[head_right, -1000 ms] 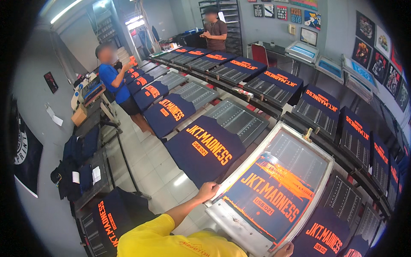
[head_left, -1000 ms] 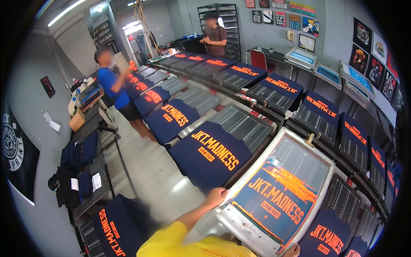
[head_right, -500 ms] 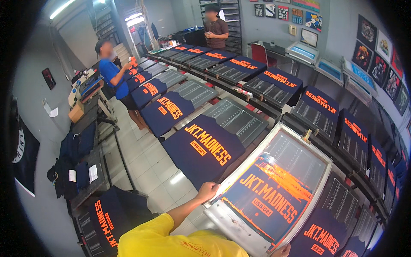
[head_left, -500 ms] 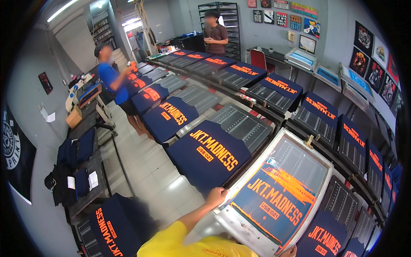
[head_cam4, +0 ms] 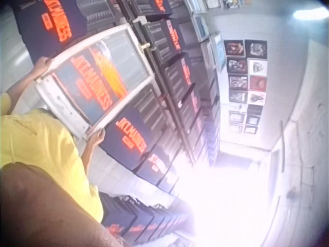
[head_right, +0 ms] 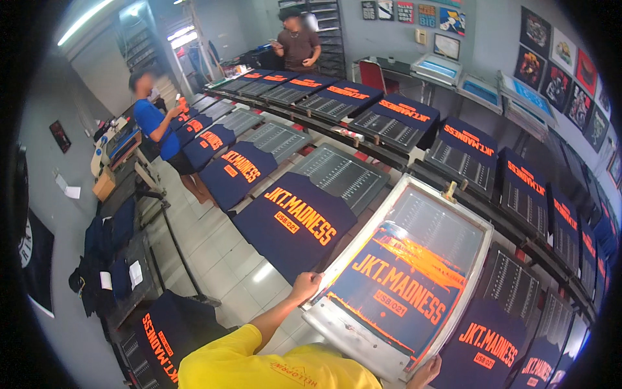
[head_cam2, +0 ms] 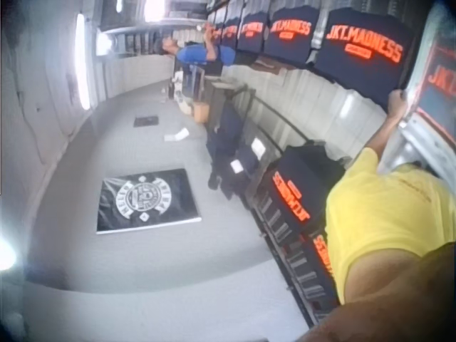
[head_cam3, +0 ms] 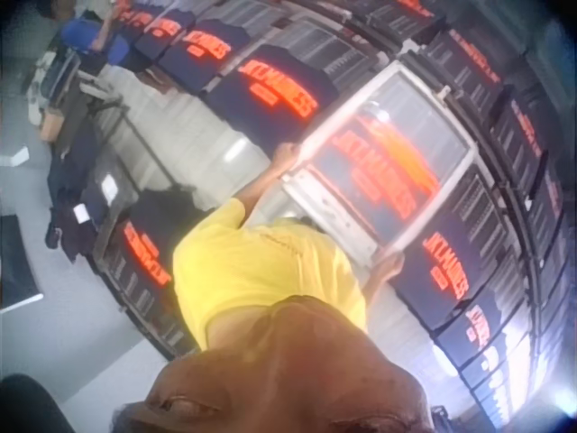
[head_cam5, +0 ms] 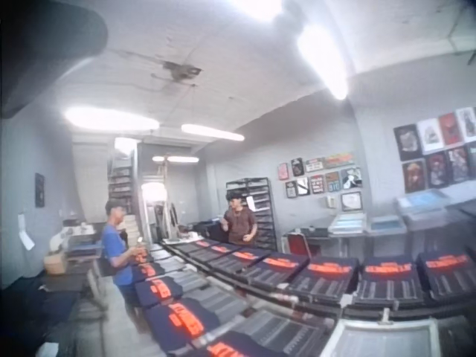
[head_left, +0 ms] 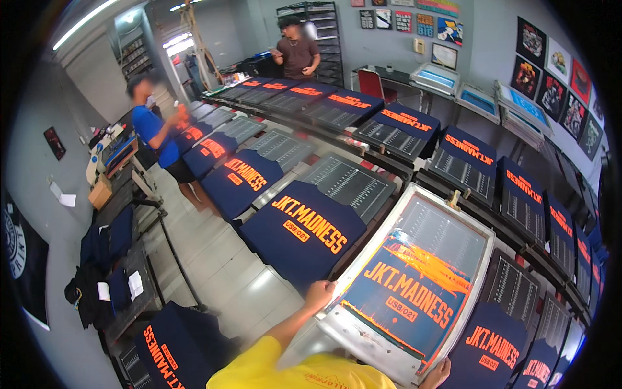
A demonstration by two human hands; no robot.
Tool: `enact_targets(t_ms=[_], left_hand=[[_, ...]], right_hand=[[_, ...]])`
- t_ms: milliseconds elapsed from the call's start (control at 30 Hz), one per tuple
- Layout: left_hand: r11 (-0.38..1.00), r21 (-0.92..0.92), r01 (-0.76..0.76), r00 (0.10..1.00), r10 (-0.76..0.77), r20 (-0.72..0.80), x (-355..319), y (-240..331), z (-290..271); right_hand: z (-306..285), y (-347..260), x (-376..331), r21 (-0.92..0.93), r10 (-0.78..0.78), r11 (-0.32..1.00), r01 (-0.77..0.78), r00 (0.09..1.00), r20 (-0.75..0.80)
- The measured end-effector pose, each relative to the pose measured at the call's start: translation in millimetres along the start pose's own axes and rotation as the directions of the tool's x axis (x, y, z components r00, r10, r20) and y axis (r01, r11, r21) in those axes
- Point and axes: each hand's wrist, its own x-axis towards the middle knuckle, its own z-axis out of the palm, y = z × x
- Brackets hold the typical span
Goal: The person performs screen printing on a series of shirts, using a squeegee to spread orange ink across a mesh screen before lifting the frame.
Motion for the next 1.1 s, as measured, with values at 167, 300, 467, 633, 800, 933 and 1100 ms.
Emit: enact_targets(t_ms=[167, 300, 467, 633, 800, 933, 1100], left_hand=[[0.998, 0.038, -0.05, 0.998, 0.051, -0.047, -0.8, -5.4, 2.6], [0.998, 0.04, -0.041, 0.999, 0.042, -0.013, 1.2, -1.4, 2.3], [1.0, -0.016, -0.026, 0.998, 0.027, 0.05, 5.2, -12.4, -0.6], [0.999, -0.024, -0.034, 0.998, 0.035, 0.05, 8.9, -15.4, 3.5], [1.0, -0.017, -0.019, 0.996, 0.021, 0.09, 11.5, -14.2, -0.7], [0.999, -0.011, 0.049, 0.991, -0.048, 0.128, 7.1, 6.1, -5.1], [0.985, -0.082, 0.153, 0.975, -0.136, 0.176, 17.3, -19.6, -7.1]], right_hand=[[33.1, -78.4, -23.2, -0.235, -0.095, 0.968, 0.083, 0.995, -0.038], [37.4, -96.7, -29.2, -0.269, -0.061, 0.962, 0.044, 0.996, -0.057], [41.5, -102.1, -26.9, -0.195, -0.025, 0.981, 0.013, 0.998, -0.06], [30.8, -81.2, -27.6, -0.146, 0.01, 0.989, -0.018, 0.998, -0.055], [40.0, -91.1, -28.9, -0.216, -0.016, 0.976, -0.005, 0.995, -0.097], [43.5, -83.2, -24.9, -0.271, -0.064, 0.962, 0.025, 0.988, -0.14], [43.5, -97.4, -26.2, -0.298, -0.042, 0.954, 0.007, 0.993, -0.109]])
